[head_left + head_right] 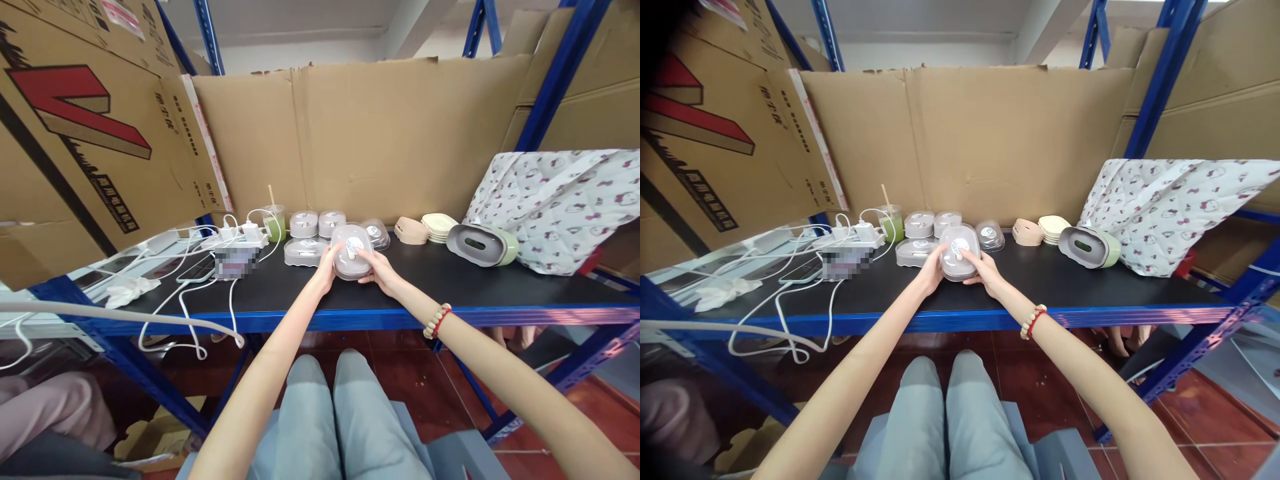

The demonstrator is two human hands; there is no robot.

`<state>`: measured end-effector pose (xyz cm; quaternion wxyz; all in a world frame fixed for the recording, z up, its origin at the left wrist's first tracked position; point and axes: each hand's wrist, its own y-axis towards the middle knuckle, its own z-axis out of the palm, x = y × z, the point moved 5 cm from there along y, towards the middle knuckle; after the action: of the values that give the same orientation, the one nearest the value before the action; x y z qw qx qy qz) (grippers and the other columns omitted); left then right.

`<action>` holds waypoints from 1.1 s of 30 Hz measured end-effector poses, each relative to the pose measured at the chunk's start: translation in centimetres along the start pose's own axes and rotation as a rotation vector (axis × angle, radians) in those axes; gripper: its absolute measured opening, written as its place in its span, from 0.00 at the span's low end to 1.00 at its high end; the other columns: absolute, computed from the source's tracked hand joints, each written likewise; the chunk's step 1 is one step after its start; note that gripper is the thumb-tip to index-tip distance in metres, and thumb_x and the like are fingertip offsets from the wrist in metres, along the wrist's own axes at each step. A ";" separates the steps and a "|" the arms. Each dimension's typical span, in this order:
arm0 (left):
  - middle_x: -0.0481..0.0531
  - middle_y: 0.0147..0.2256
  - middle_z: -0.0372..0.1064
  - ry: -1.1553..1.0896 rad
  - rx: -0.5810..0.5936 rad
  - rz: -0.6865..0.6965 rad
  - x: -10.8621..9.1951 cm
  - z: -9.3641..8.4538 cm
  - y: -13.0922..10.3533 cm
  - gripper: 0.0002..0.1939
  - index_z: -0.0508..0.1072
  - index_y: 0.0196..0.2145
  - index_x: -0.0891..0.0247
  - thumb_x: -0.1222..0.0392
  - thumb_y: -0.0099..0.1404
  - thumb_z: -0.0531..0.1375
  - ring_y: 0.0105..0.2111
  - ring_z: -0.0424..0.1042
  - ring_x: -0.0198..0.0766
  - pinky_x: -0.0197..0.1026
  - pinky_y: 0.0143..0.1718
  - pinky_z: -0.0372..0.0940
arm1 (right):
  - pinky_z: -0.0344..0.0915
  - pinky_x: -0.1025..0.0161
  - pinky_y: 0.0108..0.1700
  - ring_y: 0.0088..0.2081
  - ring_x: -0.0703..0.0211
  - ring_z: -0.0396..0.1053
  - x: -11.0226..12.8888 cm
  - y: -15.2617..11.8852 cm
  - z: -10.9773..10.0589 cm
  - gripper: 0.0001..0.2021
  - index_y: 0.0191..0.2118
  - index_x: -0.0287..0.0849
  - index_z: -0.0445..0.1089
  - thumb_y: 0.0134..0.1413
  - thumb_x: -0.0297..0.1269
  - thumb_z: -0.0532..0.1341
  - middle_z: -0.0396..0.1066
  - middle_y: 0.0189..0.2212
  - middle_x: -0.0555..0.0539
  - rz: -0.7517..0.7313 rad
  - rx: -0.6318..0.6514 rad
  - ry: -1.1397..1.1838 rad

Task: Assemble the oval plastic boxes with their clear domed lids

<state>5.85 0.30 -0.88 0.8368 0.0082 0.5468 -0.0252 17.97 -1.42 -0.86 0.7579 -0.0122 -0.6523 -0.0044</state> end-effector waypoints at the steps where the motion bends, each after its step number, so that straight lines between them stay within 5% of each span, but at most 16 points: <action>1: 0.54 0.38 0.76 0.027 0.002 0.000 0.0 0.0 -0.1 0.14 0.71 0.39 0.64 0.54 0.56 0.62 0.38 0.75 0.41 0.42 0.40 0.69 | 0.69 0.72 0.16 0.22 0.66 0.70 0.1 0.0 -0.1 0.19 0.45 0.40 0.69 0.46 0.40 0.68 0.76 0.32 0.48 -0.029 -0.029 0.000; 4: 0.54 0.35 0.75 0.110 0.016 -0.002 0.0 0.1 -0.4 0.18 0.71 0.38 0.63 0.53 0.52 0.66 0.33 0.75 0.41 0.43 0.34 0.71 | 0.68 0.72 0.16 0.23 0.65 0.71 0.2 0.1 -0.4 0.22 0.46 0.42 0.67 0.44 0.41 0.69 0.76 0.34 0.48 -0.054 -0.074 -0.008; 8: 0.51 0.31 0.74 0.181 0.046 0.009 -0.1 0.2 -0.6 0.21 0.72 0.39 0.62 0.53 0.48 0.69 0.28 0.74 0.39 0.41 0.30 0.71 | 0.67 0.69 0.14 0.21 0.64 0.70 0.0 0.6 -0.8 0.18 0.46 0.41 0.67 0.55 0.47 0.59 0.75 0.34 0.46 -0.015 -0.067 0.006; 18: 0.48 0.24 0.71 0.276 0.013 0.059 -0.1 0.1 -0.6 0.18 0.74 0.33 0.64 0.47 0.50 0.67 0.23 0.70 0.35 0.35 0.23 0.66 | 0.60 0.72 0.14 0.15 0.67 0.61 -0.3 0.8 -1.6 0.19 0.39 0.37 0.72 0.53 0.50 0.61 0.66 0.14 0.53 0.070 -0.126 -0.040; 23: 0.50 0.26 0.71 0.295 -0.053 0.115 -0.3 0.0 -0.5 0.17 0.72 0.34 0.65 0.48 0.54 0.65 0.26 0.72 0.36 0.33 0.23 0.65 | 0.63 0.70 0.16 0.17 0.66 0.64 -0.4 0.8 -1.2 0.21 0.49 0.41 0.67 0.56 0.50 0.57 0.73 0.24 0.49 0.062 -0.039 -0.017; 28: 0.51 0.32 0.71 0.271 -0.068 0.184 -0.6 0.0 -0.6 0.14 0.65 0.41 0.63 0.55 0.60 0.61 0.30 0.73 0.33 0.32 0.25 0.67 | 0.71 0.65 0.24 0.26 0.62 0.72 0.0 0.4 -1.3 0.36 0.59 0.48 0.54 0.44 0.44 0.68 0.74 0.40 0.47 0.027 -0.064 0.019; 33: 0.44 0.30 0.68 0.275 -0.035 0.260 -0.7 0.3 -0.9 0.25 0.62 0.47 0.60 0.58 0.52 0.66 0.24 0.70 0.29 0.32 0.23 0.69 | 0.69 0.70 0.29 0.32 0.64 0.73 0.8 0.5 -2.0 0.17 0.49 0.50 0.63 0.54 0.42 0.59 0.74 0.40 0.51 -0.091 -0.199 0.149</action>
<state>5.79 -0.55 -0.12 0.7504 0.0675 0.6507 0.0941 20.07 -0.97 -0.42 0.7984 -0.0573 -0.5902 -0.1044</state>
